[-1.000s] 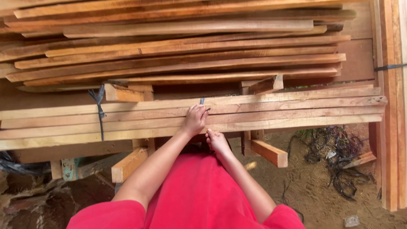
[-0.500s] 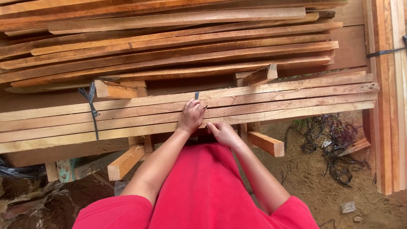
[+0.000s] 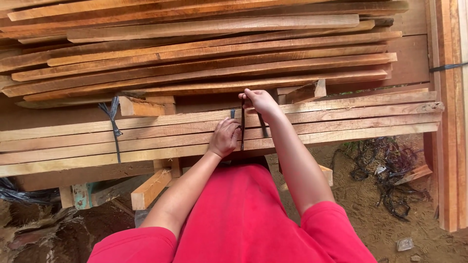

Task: Bundling several wooden slats together using elastic straps.

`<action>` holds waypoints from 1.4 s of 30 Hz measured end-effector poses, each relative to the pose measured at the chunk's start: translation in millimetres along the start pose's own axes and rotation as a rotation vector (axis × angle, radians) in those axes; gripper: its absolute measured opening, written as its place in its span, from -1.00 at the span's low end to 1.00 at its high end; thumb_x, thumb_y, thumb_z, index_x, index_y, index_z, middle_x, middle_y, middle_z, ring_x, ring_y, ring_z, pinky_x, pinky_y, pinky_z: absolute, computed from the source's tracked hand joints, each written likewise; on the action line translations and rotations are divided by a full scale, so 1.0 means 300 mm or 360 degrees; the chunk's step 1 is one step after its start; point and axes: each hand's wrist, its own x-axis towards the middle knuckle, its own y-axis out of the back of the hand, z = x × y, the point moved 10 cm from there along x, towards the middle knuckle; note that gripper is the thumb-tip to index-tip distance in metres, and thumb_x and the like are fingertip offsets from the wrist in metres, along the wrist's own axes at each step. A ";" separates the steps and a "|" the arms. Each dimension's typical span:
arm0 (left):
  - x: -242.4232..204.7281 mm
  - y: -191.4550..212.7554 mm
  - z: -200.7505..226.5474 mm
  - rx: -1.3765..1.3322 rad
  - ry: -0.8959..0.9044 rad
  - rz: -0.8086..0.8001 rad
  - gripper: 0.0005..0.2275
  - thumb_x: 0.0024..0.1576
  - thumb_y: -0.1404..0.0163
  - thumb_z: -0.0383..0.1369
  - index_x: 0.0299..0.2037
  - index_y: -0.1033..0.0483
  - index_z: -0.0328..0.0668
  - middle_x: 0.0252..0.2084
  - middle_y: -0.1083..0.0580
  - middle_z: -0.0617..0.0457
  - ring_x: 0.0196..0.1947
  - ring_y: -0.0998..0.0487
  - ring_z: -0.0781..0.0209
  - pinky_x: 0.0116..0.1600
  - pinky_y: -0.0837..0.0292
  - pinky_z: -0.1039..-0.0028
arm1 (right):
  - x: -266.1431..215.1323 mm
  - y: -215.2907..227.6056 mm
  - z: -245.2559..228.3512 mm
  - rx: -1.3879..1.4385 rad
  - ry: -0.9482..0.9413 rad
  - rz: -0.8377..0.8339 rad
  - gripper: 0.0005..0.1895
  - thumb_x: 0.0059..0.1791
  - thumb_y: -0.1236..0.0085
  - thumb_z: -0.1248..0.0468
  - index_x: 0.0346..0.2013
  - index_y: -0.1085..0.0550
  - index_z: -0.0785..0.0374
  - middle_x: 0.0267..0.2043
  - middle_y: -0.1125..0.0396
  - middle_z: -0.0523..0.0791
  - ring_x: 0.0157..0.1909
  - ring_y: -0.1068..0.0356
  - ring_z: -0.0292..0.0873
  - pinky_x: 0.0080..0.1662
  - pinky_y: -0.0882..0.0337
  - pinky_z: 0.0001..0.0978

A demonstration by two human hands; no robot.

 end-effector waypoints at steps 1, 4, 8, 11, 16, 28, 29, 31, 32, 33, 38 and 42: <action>-0.007 -0.006 -0.007 0.0000 0.0008 0.0003 -0.79 0.35 0.12 -0.22 -0.19 -0.54 -0.06 -0.17 -0.59 0.12 0.09 -0.57 0.25 0.35 -0.31 0.26 | 0.042 -0.011 0.025 -0.0006 -0.0004 -0.0004 -0.70 0.09 -0.09 0.03 -0.28 -0.56 0.18 -0.39 -0.49 -0.18 -0.38 -0.57 -0.21 -0.33 -0.56 -0.34; -0.004 -0.014 -0.026 -0.0062 0.0021 -0.0034 -0.82 0.32 0.06 -0.25 -0.19 -0.58 -0.09 -0.15 -0.61 0.09 0.11 -0.57 0.20 0.37 -0.27 0.22 | 0.131 -0.045 0.057 -0.0072 -0.0040 0.0061 -0.69 0.09 -0.08 0.04 -0.27 -0.59 0.22 -0.48 -0.46 -0.18 -0.46 -0.52 -0.26 -0.42 -0.55 -0.47; 0.016 -0.031 -0.034 -0.0068 0.0074 -0.0100 -0.81 0.29 0.01 -0.20 -0.26 -0.64 0.00 -0.19 -0.63 0.14 0.10 -0.57 0.19 0.40 -0.22 0.18 | 0.127 -0.099 0.026 -0.0082 0.0042 0.0028 -0.68 0.08 -0.11 0.03 -0.33 -0.63 0.18 -0.57 -0.39 -0.18 -0.51 -0.46 -0.31 -0.44 -0.53 -0.52; -0.012 -0.078 -0.057 -0.0070 0.0137 -0.0162 -0.81 0.29 0.00 -0.17 -0.31 -0.64 0.13 -0.22 -0.61 0.24 0.10 -0.55 0.25 0.39 -0.20 0.20 | 0.063 -0.037 0.020 -0.0188 0.0166 0.0165 -0.62 0.06 -0.10 -0.12 -0.30 -0.67 0.04 -0.44 -0.47 -0.17 -0.41 -0.52 -0.28 -0.39 -0.53 -0.47; -0.034 -0.112 -0.100 -0.0149 0.0227 -0.0224 -0.79 0.30 0.00 -0.13 -0.38 -0.59 0.23 -0.22 -0.60 0.36 0.14 -0.51 0.38 0.42 -0.13 0.30 | -0.152 0.160 0.088 0.0107 0.0490 0.0797 -0.57 0.13 0.17 0.02 -0.11 -0.62 0.16 -0.01 -0.50 -0.03 -0.13 -0.51 -0.14 -0.08 -0.51 -0.32; -0.007 -0.087 -0.077 -0.0150 0.0214 -0.0243 -0.80 0.31 0.00 -0.19 -0.36 -0.56 0.11 -0.24 -0.59 0.24 0.08 -0.55 0.26 0.39 -0.20 0.25 | -0.331 -0.051 0.216 -0.0790 0.0584 0.0420 -0.62 -0.07 -0.26 0.23 0.06 -0.59 0.06 -0.28 -0.57 -0.10 -0.17 -0.58 -0.06 -0.13 -0.55 -0.15; -0.002 -0.076 -0.070 -0.0172 0.0191 -0.0193 -0.83 0.30 -0.01 -0.22 -0.33 -0.56 0.07 -0.26 -0.58 0.19 0.04 -0.57 0.22 0.34 -0.27 0.24 | -0.344 -0.055 0.198 -0.0753 0.0600 0.0438 -0.68 -0.06 -0.24 0.26 0.00 -0.62 0.09 -0.28 -0.57 -0.06 -0.15 -0.58 -0.03 -0.12 -0.55 -0.16; 0.016 -0.055 -0.071 -0.0184 0.0175 -0.0143 -0.86 0.29 -0.02 -0.25 -0.30 -0.56 0.04 -0.27 -0.57 0.15 0.00 -0.59 0.18 0.29 -0.34 0.23 | -0.343 -0.060 0.197 -0.0713 0.0616 0.0445 -0.73 -0.05 -0.23 0.29 -0.06 -0.65 0.12 -0.28 -0.57 -0.02 -0.14 -0.58 -0.01 -0.11 -0.55 -0.17; 0.031 -0.038 -0.083 -0.0328 0.0205 -0.0091 -0.86 0.30 0.01 -0.28 -0.29 -0.56 0.01 -0.31 -0.55 0.10 -0.07 -0.60 0.10 0.18 -0.42 0.23 | -0.328 -0.053 0.217 -0.0696 0.0586 0.0463 -0.76 -0.03 -0.24 0.23 -0.08 -0.66 0.08 -0.30 -0.57 -0.06 -0.16 -0.58 -0.07 -0.13 -0.54 -0.21; 0.054 -0.027 -0.093 -0.0476 0.0230 -0.0036 -0.86 0.32 0.03 -0.31 -0.27 -0.55 -0.01 -0.36 -0.53 0.05 -0.13 -0.61 0.02 0.06 -0.51 0.22 | -0.310 -0.037 0.234 -0.0683 0.0559 0.0487 -0.79 -0.02 -0.25 0.17 -0.10 -0.67 0.03 -0.32 -0.57 -0.11 -0.18 -0.58 -0.14 -0.16 -0.54 -0.25; 0.229 0.112 -0.046 -0.0530 0.0368 0.0117 -0.81 0.32 0.01 -0.30 -0.33 -0.55 -0.09 -0.25 -0.48 0.00 -0.14 -0.57 -0.12 0.00 -0.48 0.18 | -0.298 -0.057 0.111 -0.0685 0.0742 0.0585 -0.79 0.05 -0.19 0.14 -0.12 -0.67 0.12 -0.44 -0.53 -0.03 -0.26 -0.56 0.06 -0.28 -0.50 -0.10; 0.259 0.116 -0.071 -0.0298 0.0385 0.0107 -0.80 0.31 -0.01 -0.23 -0.36 -0.58 0.03 -0.24 -0.44 0.11 -0.15 -0.56 -0.06 -0.03 -0.46 0.17 | -0.244 -0.056 0.089 -0.0305 0.0749 0.0585 -0.78 0.07 -0.11 0.24 -0.12 -0.64 0.27 -0.52 -0.51 -0.08 -0.50 -0.53 -0.18 -0.39 -0.52 -0.35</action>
